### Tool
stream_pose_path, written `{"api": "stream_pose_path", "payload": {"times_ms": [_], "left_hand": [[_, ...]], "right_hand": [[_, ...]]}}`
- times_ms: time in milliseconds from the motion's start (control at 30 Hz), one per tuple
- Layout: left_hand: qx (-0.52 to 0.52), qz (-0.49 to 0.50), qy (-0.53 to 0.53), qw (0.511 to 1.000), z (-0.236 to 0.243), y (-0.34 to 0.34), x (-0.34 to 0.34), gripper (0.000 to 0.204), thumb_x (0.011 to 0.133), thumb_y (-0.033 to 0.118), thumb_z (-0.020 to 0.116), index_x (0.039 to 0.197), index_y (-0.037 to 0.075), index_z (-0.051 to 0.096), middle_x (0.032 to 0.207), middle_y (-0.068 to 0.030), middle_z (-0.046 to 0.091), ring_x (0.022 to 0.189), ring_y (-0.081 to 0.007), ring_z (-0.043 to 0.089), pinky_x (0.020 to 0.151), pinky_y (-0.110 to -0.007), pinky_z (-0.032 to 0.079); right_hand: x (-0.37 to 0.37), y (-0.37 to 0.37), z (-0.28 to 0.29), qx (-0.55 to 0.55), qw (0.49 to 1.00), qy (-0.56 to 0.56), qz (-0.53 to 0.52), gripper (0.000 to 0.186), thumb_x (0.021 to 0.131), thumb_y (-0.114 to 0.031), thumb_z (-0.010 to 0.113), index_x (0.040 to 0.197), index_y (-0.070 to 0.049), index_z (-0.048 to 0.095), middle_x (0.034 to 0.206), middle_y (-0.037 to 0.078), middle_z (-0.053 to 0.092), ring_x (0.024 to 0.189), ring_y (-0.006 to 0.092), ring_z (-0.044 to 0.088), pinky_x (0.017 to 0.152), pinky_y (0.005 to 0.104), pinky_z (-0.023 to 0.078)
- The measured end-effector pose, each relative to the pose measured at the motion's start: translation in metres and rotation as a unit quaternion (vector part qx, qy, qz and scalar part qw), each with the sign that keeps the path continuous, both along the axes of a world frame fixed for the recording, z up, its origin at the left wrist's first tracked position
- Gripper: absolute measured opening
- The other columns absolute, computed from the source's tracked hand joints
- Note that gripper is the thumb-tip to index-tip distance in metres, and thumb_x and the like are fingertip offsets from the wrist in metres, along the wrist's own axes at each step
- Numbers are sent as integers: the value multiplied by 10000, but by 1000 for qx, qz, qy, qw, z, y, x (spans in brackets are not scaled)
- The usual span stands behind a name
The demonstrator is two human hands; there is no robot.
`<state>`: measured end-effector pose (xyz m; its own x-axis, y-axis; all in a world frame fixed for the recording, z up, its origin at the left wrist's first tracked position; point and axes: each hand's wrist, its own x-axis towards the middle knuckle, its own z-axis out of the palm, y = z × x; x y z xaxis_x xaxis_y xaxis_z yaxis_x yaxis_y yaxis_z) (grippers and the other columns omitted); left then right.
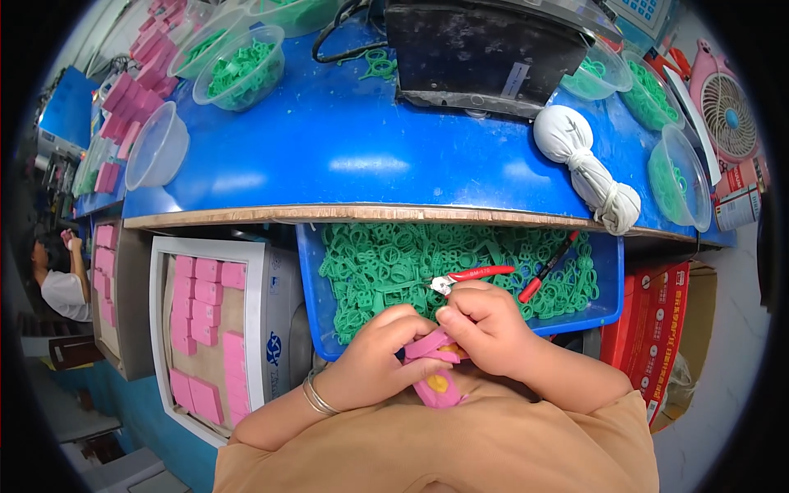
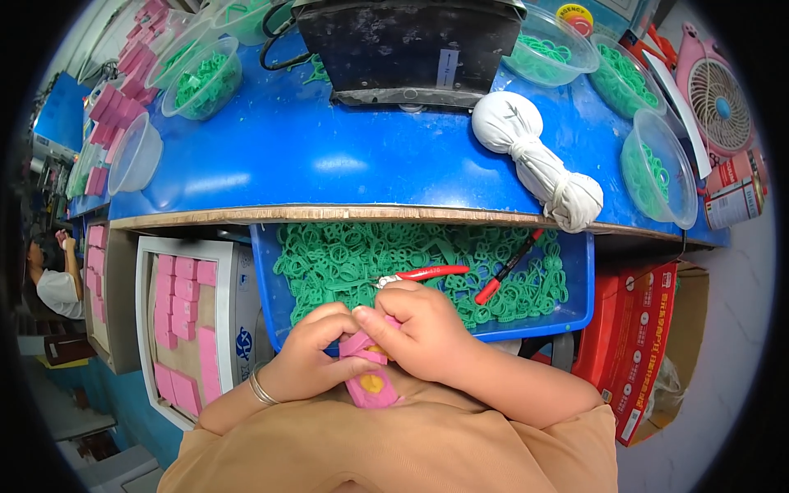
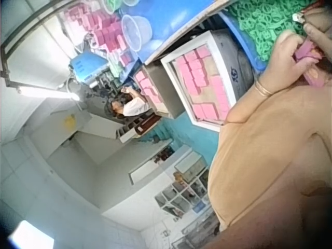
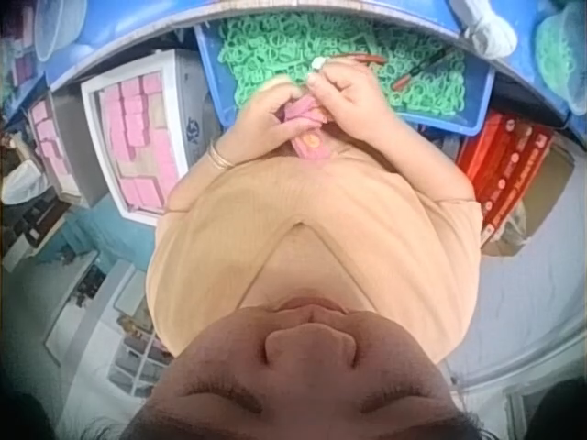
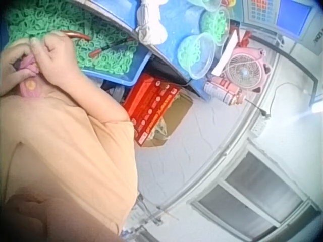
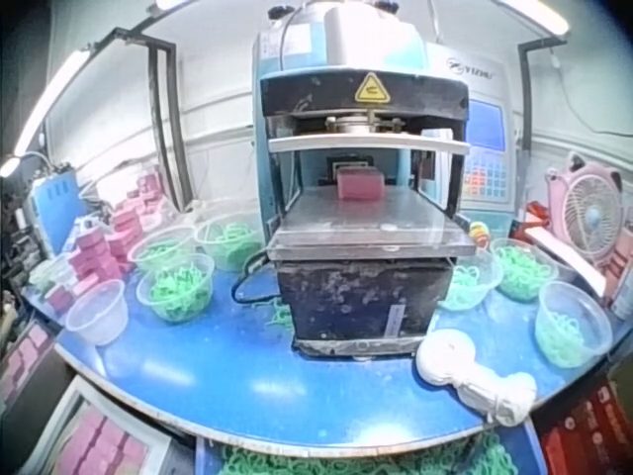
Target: Removing molded items and preparing silicone molds at a production station.
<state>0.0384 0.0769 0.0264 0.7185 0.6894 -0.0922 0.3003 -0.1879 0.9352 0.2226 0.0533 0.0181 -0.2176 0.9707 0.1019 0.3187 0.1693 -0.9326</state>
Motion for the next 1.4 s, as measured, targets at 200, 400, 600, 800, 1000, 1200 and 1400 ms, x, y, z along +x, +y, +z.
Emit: {"api": "stream_pose_path", "payload": {"times_ms": [200, 400, 600, 800, 1000, 1200, 1400], "left_hand": [[210, -4, -19, 978, -14, 1, 2, 295, 716, 91, 701, 975, 22, 577, 907, -113, 569, 849, -245, 552, 729, -314, 450], [-251, 230, -246, 908, -19, -1, 5, 255, 741, 65, 701, 955, -6, 582, 889, -75, 605, 832, -150, 565, 768, -294, 444], [-80, 211, -204, 953, -25, 2, -3, 231, 796, 89, 671, 979, -13, 571, 903, -64, 580, 837, -114, 538, 766, -258, 424], [-354, 209, -225, 883, -10, 6, 3, 242, 826, 104, 639, 1015, -17, 549, 909, -79, 562, 854, -137, 532, 797, -283, 432], [-99, 111, -165, 975, -23, 6, -3, 308, 777, 102, 678, 1032, -5, 544, 960, -111, 562, 921, -197, 530, 832, -317, 424], [163, 64, -104, 979, -13, 11, -2, 312, 741, 100, 699, 1004, 1, 565, 939, -116, 556, 898, -227, 529, 804, -320, 420], [-77, 129, -188, 971, -19, 0, -1, 272, 766, 84, 684, 997, -8, 574, 903, -86, 562, 892, -166, 530, 772, -297, 433]], "right_hand": [[-1, 8, -6, -85, 992, 90, -2, 325, 877, -228, 548, 621, -31, 512, 586, 81, 447, 555, 189, 446, 526, 318, 359], [-4, 0, -15, -246, 898, 359, 59, 257, 892, -139, 559, 1093, -5, 470, 1047, 60, 528, 922, 128, 556, 808, 273, 455], [-4, -6, -12, -285, 912, 295, 24, 229, 835, -97, 633, 1025, 11, 567, 843, 45, 588, 779, 115, 582, 646, 270, 478], [-1, -8, -20, -25, 997, 67, 17, 197, 770, -105, 691, 911, 12, 618, 751, 82, 562, 610, 151, 529, 547, 282, 423], [-1, -13, -17, -112, 984, 136, -22, 211, 820, -117, 642, 981, 10, 590, 783, 76, 565, 633, 121, 527, 550, 259, 431], [3, -13, -19, -110, 988, 103, 20, 185, 836, -125, 620, 956, 7, 569, 788, 62, 523, 644, 114, 518, 567, 239, 437], [-2, -12, -20, -74, 992, 98, 22, 204, 815, -118, 651, 948, 4, 556, 799, 49, 514, 682, 94, 512, 571, 228, 426]]}}
